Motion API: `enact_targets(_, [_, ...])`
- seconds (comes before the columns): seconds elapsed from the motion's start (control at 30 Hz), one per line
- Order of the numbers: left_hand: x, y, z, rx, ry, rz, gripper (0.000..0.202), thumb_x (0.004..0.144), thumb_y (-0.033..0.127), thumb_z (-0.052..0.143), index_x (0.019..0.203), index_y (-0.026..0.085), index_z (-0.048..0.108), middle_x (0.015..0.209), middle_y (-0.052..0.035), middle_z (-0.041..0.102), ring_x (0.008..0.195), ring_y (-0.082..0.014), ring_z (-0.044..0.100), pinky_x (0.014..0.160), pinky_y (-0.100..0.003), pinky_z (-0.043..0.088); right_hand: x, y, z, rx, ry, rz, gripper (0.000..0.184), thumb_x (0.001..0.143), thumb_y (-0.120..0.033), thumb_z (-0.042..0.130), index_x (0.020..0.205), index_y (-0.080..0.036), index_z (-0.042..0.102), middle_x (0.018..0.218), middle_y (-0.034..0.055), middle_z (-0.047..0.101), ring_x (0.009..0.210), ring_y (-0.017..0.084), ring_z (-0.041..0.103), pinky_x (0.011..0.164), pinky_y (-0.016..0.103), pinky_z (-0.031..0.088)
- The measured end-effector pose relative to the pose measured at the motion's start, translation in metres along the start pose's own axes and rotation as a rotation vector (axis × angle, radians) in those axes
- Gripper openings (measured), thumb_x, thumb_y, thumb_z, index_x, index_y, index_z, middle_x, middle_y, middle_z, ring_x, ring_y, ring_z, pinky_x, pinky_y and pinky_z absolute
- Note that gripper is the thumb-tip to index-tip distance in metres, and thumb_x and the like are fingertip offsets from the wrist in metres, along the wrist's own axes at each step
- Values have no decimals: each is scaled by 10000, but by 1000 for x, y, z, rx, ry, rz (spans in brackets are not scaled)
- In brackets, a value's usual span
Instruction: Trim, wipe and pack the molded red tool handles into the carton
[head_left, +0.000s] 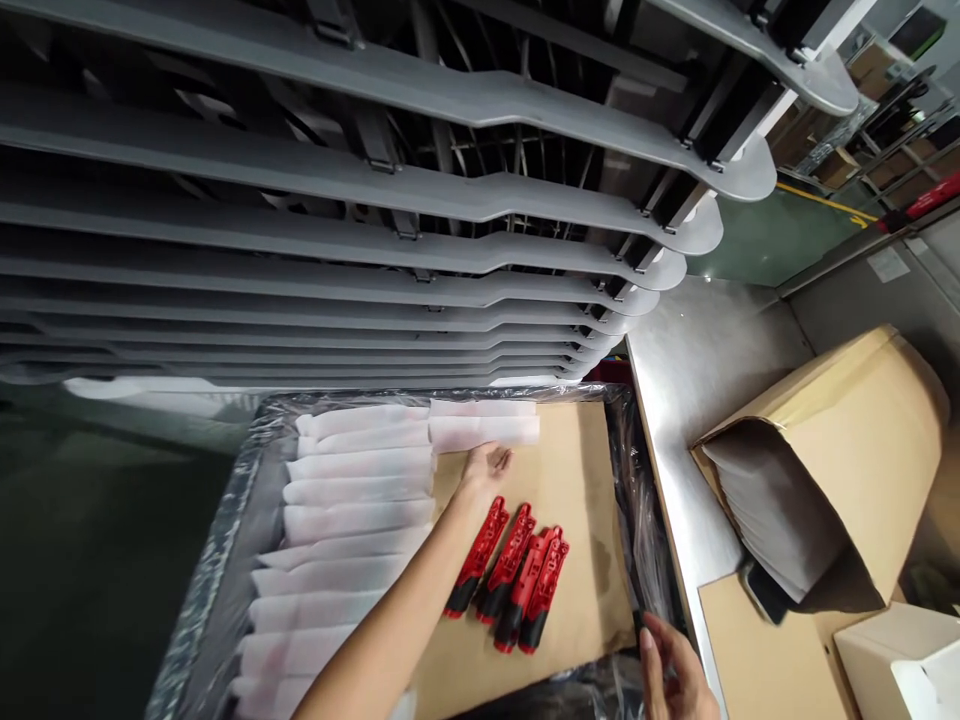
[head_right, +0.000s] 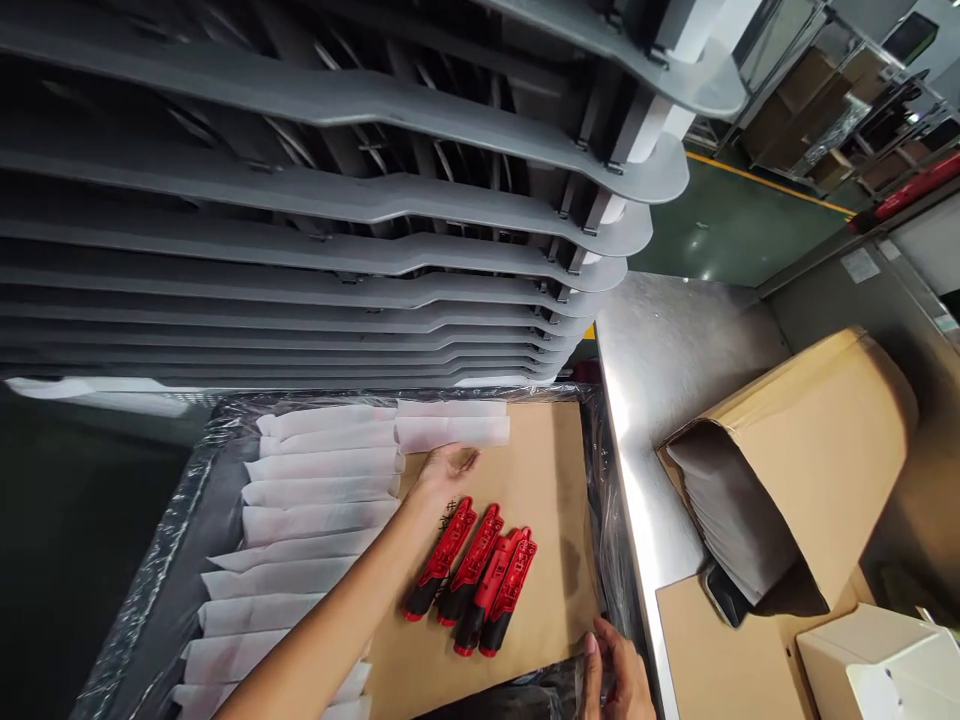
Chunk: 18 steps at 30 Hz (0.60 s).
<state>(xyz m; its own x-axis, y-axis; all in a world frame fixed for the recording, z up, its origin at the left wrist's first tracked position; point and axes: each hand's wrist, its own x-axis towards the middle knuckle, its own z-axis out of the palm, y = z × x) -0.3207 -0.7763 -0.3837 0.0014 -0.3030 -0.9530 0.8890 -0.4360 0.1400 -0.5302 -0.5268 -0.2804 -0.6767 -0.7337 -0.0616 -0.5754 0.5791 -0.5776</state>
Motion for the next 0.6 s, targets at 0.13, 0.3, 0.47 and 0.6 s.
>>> enact_targets(0.13, [-6,8,3,-41,6,-36,220,954,285,576,1111,134,605,994,-44,645,754,-120,625,629,-253,552,30,-10,-14,11,-77,10,572,820,-713,510,934,-203,743,922,97,757,819,263,703,690,339,560])
enact_targets(0.3, [-17,0,3,-33,19,-64,220,966,292,547,1115,137,589,994,-43,629,761,-124,614,625,-253,538,109,-49,-29,-124,219,-89,560,893,-607,439,1066,-141,694,897,107,713,677,223,631,634,350,527])
enact_targets(0.47, [-40,-26,-2,13,-24,-109,107,963,213,523,932,132,585,876,-13,608,734,-118,605,639,-252,538,187,-77,-34,-402,416,-121,422,894,-452,474,1160,-212,697,1007,120,656,850,262,592,704,373,435])
enact_targets(0.6, [-60,-45,-2,47,-108,-152,196,929,87,478,755,141,547,777,-22,608,701,-119,624,646,-236,539,215,-80,-34,-597,305,-139,282,835,-345,585,1049,-269,752,839,118,655,733,264,582,625,370,390])
